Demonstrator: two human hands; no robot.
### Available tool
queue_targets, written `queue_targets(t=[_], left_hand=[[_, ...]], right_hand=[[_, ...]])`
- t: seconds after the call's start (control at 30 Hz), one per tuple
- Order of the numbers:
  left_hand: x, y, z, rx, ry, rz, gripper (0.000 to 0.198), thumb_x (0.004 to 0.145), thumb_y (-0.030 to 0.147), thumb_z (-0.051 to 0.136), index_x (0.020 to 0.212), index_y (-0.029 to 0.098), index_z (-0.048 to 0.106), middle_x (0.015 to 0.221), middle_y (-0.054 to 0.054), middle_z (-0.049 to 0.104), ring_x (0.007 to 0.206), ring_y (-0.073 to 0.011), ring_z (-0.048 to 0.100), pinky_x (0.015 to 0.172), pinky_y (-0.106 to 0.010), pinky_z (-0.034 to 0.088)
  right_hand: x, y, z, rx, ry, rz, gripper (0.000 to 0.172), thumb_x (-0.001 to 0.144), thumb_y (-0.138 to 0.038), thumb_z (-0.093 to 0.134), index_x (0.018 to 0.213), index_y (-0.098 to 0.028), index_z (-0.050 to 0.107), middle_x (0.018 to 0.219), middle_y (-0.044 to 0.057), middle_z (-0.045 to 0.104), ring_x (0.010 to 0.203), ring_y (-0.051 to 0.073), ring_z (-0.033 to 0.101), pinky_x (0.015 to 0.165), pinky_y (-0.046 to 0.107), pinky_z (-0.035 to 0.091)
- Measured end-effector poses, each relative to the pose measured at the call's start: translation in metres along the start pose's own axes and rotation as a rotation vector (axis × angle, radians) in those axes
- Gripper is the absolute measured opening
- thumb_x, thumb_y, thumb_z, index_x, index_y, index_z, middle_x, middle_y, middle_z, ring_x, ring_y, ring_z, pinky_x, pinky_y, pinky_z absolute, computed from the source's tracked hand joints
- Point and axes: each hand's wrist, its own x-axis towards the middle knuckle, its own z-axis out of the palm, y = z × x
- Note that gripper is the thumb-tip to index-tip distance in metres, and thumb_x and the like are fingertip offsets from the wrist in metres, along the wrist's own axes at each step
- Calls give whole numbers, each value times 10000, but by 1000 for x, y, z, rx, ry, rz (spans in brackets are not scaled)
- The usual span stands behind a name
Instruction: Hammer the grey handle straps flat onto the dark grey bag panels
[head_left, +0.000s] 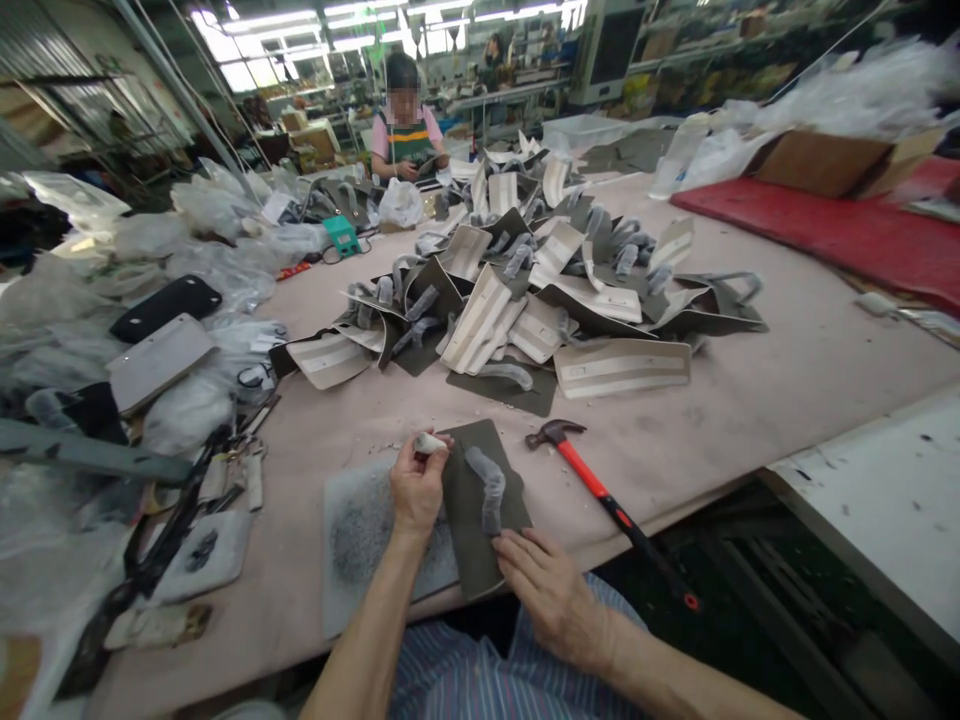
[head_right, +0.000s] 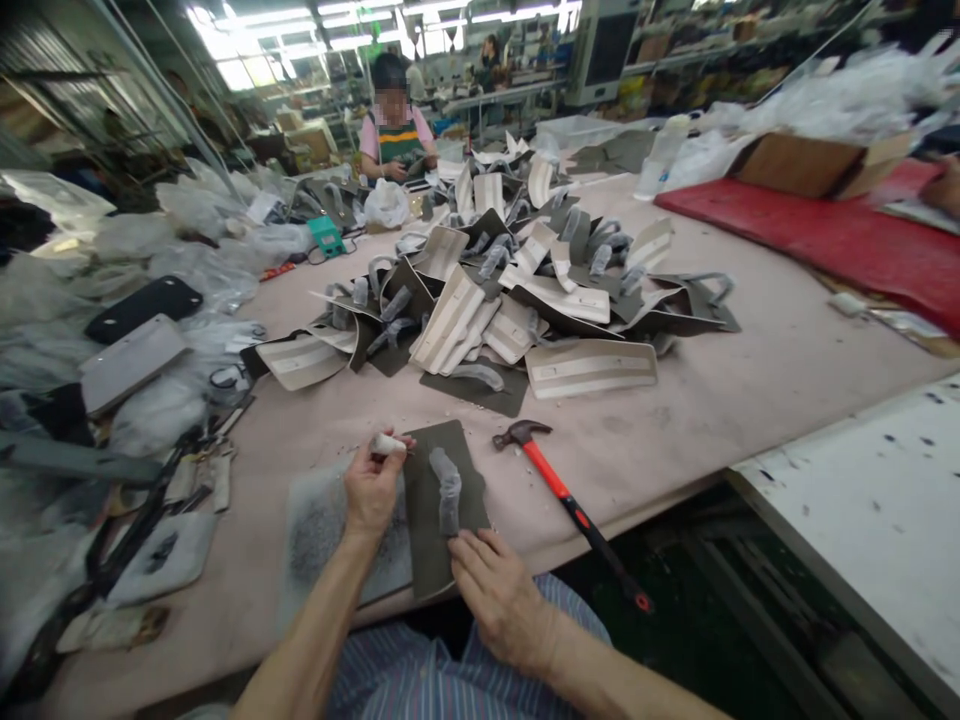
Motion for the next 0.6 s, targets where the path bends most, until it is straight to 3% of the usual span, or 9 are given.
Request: queue_targets(t=[0.2,0.33,0.47,0.6], left_hand=[[24,-12,26,-45,-138,-45,396,744,393,776,1026,153,637,890,-65,759,847,-196,727,861,-335,558],[19,-22,24,-32,-190,-50,370,777,376,750,1055,161,635,885,-62,759,857,-195,721,860,-330,551],[18,-19,18,-19,-242,-58,345,799,377,737,1046,161,631,884,-66,759,854,-191,716,841,-309,542],[20,-17,17,-3,-280,-71,342,809,378,731,1049,161,624,884,-67,757,856,-187,712,826,-297,534]], right_hand=[[-2,-2,-3,32,51,6,461,807,-17,343,1143,-84,650,1178,169,698,1157,258,612,977,455,506],[-3,-4,-13,98,17,15,403,858,-40,363,1147,-96,638,1184,163,695,1174,241,602,1034,468,463],[1,1,-26,182,-46,103,282,933,-184,474,1173,-140,617,1204,132,686,1166,240,606,1066,475,432],[-4,30,-35,86,100,307,288,939,-184,483,1206,-170,589,1244,139,652,1183,255,591,1042,484,432]])
